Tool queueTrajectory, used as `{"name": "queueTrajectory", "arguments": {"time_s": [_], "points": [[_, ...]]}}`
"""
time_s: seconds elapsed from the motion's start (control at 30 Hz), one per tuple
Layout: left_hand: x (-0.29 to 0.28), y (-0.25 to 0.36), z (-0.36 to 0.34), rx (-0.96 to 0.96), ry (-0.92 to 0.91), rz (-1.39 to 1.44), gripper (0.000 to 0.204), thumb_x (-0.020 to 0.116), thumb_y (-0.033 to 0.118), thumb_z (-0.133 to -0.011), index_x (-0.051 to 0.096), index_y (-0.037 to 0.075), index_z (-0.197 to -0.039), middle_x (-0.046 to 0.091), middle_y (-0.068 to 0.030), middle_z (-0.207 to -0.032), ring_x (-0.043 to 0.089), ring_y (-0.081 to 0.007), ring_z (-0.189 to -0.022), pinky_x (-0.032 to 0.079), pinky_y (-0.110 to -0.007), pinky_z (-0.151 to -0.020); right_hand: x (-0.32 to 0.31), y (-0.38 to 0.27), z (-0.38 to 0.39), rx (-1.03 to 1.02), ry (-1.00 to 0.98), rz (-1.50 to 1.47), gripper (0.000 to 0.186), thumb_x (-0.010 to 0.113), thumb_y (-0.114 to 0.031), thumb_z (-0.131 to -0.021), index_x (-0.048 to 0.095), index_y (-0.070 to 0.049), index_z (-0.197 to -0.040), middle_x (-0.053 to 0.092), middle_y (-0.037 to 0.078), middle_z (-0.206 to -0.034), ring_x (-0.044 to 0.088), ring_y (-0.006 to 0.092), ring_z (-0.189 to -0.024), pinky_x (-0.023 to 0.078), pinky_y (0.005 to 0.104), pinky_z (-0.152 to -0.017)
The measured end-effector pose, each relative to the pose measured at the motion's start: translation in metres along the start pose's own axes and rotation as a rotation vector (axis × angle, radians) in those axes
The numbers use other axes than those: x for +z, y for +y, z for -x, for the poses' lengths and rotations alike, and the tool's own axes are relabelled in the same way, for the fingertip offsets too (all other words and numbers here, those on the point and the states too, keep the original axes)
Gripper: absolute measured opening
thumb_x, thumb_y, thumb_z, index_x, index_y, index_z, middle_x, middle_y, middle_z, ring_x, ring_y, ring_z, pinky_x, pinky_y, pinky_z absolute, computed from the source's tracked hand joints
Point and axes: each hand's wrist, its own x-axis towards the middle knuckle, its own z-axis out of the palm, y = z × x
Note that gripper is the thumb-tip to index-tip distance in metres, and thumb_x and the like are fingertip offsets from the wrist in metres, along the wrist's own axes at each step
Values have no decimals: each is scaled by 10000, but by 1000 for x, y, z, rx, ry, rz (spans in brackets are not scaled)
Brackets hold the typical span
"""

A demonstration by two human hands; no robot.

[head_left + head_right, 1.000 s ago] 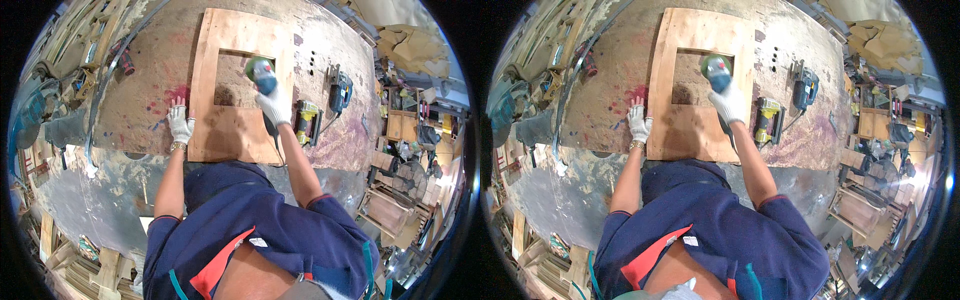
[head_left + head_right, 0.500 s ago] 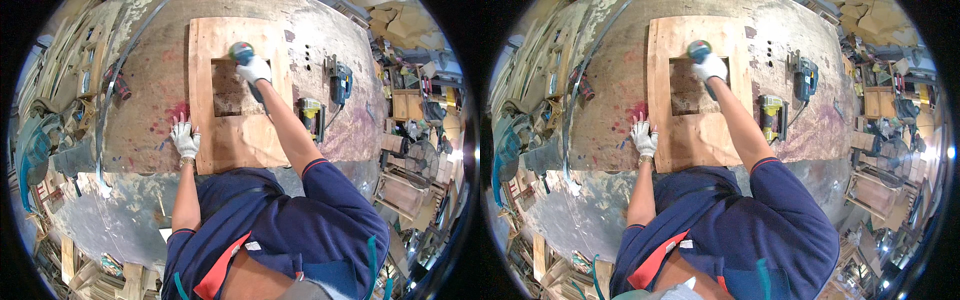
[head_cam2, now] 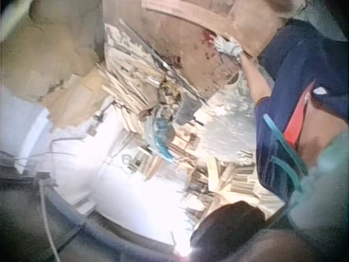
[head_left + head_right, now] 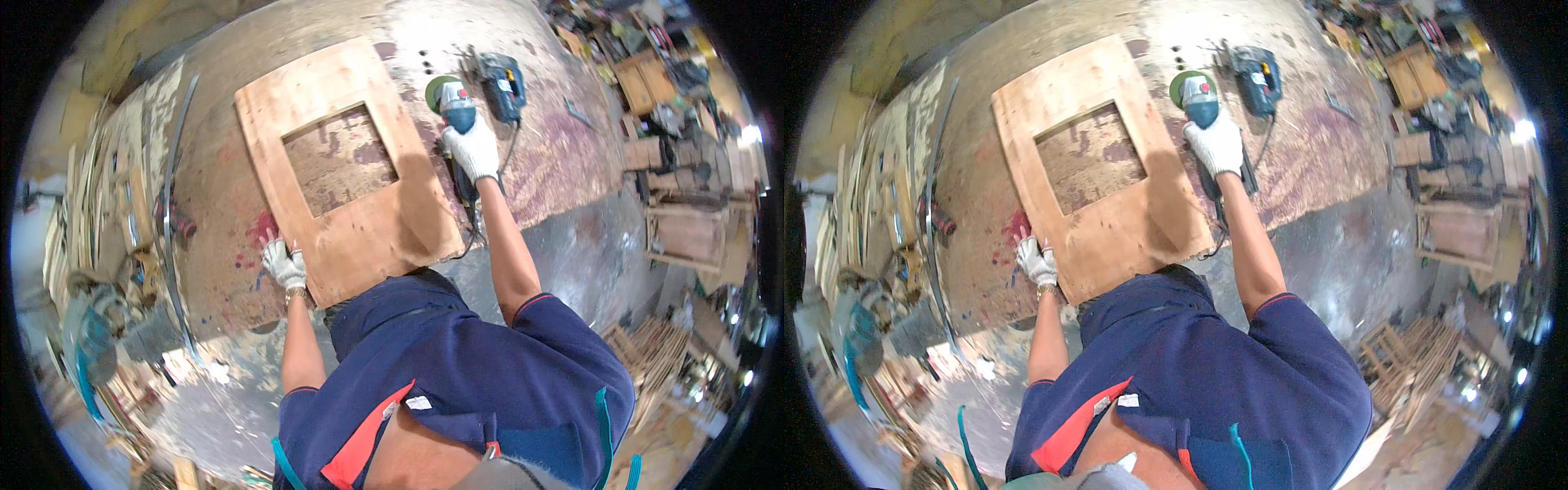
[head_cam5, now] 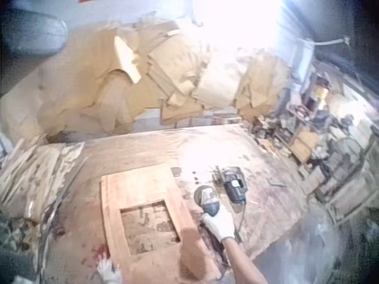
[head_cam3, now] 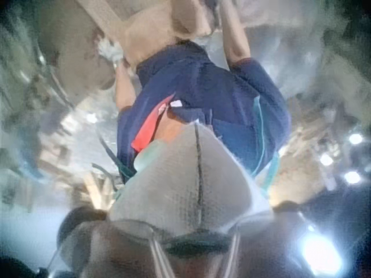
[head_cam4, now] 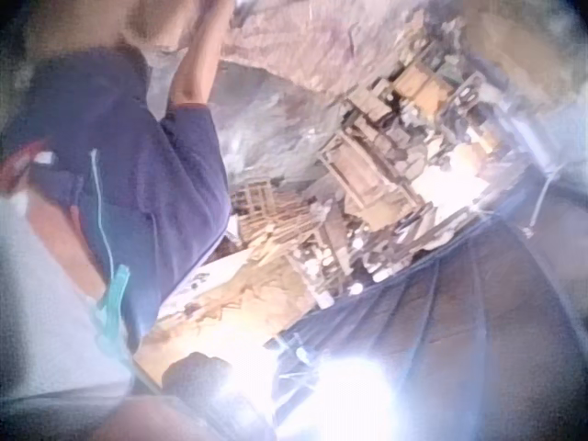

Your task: The person uses a jigsaw to cut a rectangular opening in a wooden board, then smooths the edges with a handheld grinder. They then move to a miter saw and cut several small wooden strips one by one.

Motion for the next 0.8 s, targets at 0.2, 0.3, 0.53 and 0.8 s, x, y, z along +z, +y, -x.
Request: {"name": "queueTrajectory", "arguments": {"time_s": [0.2,0.3,0.53,0.8], "points": [[-4,-8,-8,-29,-163,33,544,596,369,-987,573,42,-1420,418,-151,-1620,308,-410,-1518,237,-521,-1235,-77,95,86,244,-94,-596,426,770,-277,-826,665,-37,-1163,741,111,-949,721,222,-833,565,354,-737],[-9,3,2,-199,-60,301,665,631,383,-998,462,10,-1522,433,-207,-1594,359,-380,-1493,283,-453,-1226,-90,179,108,673,-105,-1169,327,789,-263,-859,638,-78,-1081,649,33,-786,664,179,-639,549,329,-591],[-29,64,70,-586,126,-69,803,619,540,-982,436,-40,-1508,514,-271,-1486,517,-412,-1334,399,-466,-1124,-118,332,70,398,-461,-2600,672,691,-415,-963,418,69,-1341,505,55,-930,577,132,-808,535,311,-782],[22,81,163,-1333,571,1244,676,610,521,-952,451,77,-1436,621,-166,-1251,623,-427,-1093,482,-625,-903,-114,339,80,455,-386,-2243,651,702,-386,-922,449,0,-1381,547,96,-1033,598,191,-850,589,371,-727]]}}
